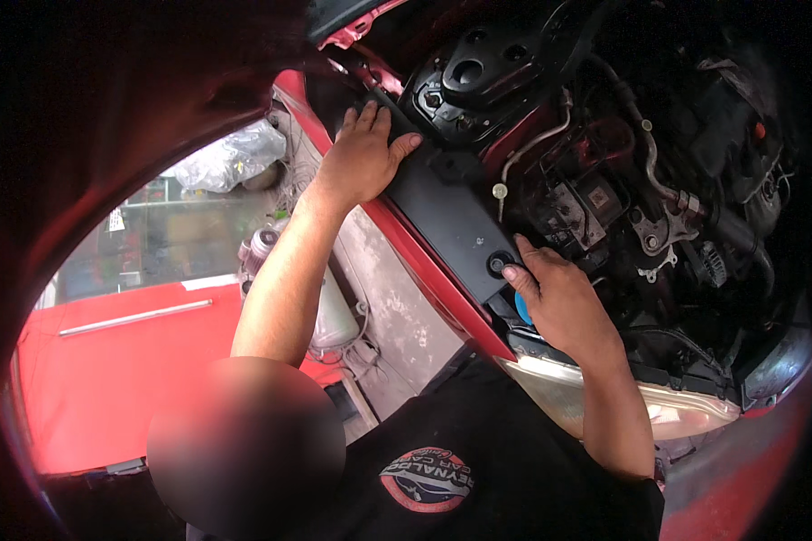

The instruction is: The person installs a black plastic cowl panel onto the front of a red car's engine bay, aligning it with the windshield and securing it with clips. They then retrieve a large plastic bin containing wiring harnesses and other components, sorting through the contents to locate specific parts.

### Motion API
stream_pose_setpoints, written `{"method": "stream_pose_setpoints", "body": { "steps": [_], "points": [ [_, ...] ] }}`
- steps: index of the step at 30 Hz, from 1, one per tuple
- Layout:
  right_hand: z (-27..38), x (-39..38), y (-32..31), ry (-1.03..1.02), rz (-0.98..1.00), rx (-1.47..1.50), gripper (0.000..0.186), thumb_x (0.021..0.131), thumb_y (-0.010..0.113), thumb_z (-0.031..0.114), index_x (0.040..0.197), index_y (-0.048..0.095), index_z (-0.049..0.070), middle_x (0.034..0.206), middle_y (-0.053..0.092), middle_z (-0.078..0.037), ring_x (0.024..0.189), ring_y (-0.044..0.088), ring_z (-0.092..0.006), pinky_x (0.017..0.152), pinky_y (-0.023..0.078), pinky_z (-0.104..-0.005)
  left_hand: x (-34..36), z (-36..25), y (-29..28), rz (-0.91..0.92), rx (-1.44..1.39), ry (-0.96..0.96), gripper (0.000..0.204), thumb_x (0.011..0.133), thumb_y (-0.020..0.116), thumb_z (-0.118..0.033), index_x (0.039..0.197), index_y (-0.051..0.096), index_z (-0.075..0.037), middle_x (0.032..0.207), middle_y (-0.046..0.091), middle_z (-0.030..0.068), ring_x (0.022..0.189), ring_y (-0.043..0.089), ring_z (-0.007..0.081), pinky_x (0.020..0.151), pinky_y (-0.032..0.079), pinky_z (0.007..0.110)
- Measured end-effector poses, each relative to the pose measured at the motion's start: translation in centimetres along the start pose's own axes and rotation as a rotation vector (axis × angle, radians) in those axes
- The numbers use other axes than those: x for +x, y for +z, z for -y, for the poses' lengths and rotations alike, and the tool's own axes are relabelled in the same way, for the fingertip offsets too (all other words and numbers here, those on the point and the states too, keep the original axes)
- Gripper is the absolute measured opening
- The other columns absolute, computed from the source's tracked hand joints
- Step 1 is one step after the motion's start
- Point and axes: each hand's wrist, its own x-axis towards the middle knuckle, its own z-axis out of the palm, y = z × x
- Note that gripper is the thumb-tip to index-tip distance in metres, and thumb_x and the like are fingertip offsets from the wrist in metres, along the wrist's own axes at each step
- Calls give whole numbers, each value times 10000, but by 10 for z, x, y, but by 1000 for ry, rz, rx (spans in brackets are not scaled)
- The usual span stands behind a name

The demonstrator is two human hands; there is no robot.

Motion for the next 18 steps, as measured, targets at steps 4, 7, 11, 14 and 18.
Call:
{"method": "stream_pose_setpoints", "body": {
  "steps": [4,7,11,14,18],
  "points": [
    [-6,0,-1,27,51,-28,573,1068,490,414,1384,561,-59,1148,666,-295,1052,668,-449,922,529,-509,-3,-3,-14,-176,263,4,573,1058,463,-450,1249,604,71,1267,656,262,1287,569,421,1157,337,639],
    [-2,3,-4,75,106,-89,604,1071,469,441,1373,564,-74,1170,664,-294,1059,668,-450,937,527,-515,10,26,-31,-85,623,183,348,994,508,-250,1183,641,9,1182,700,166,1254,606,351,1146,299,690],
    [0,5,3,52,82,-124,596,1063,492,422,1362,567,-88,1198,656,-291,1103,656,-438,967,515,-493,11,59,-32,2,854,229,408,945,501,-196,1266,664,-4,1264,696,156,1344,557,319,1189,214,698],
    [-5,6,7,17,66,-107,582,1054,518,402,1360,566,-90,1215,653,-289,1143,642,-427,992,505,-477,12,40,-32,288,1098,123,404,991,464,-221,1229,734,-38,1344,678,160,1413,496,347,1220,78,701],
    [-14,9,18,-11,3,-126,541,1044,542,389,1313,588,-79,1217,652,-283,1181,625,-418,1033,478,-495,33,8,-42,493,1009,-42,429,1018,442,-232,1330,680,-59,1390,643,201,1420,483,376,1238,17,657]
  ]
}}
